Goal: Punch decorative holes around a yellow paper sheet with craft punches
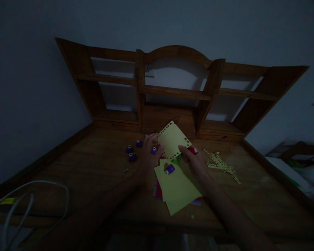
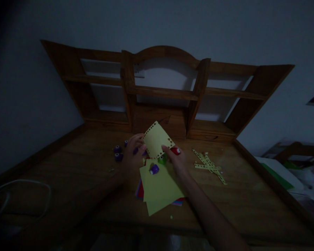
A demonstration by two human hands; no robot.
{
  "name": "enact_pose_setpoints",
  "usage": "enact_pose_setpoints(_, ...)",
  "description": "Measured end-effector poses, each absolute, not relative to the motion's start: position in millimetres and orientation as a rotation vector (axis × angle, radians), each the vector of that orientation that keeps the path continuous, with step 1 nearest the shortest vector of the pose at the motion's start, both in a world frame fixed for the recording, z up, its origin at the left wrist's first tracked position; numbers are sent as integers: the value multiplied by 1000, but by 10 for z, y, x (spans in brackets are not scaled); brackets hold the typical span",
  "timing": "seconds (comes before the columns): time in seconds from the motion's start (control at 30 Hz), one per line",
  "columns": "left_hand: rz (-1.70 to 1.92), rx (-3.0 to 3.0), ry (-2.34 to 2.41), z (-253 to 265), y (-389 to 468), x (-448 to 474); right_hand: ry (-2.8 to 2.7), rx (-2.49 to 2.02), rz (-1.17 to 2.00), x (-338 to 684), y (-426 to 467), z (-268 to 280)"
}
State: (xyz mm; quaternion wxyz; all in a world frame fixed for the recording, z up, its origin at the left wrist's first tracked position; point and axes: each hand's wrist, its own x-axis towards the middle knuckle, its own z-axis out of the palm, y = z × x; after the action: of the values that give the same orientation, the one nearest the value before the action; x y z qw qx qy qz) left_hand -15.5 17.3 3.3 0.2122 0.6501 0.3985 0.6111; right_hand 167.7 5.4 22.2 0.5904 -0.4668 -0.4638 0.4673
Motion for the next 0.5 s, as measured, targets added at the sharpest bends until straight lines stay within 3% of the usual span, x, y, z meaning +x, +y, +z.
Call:
enact_pose_setpoints(0.23,1503,1234,929,-128,357,-78,-901,-855,1291,1698,129,177)
enact_pose_setpoints(0.37,1270,1288,843,-114,310,-73,-971,-969,1191,1700,111,177)
enact_pose_setpoints(0.5,1369,1395,963,-163,357,-141,-1044,-1127,1063,1714,102,195)
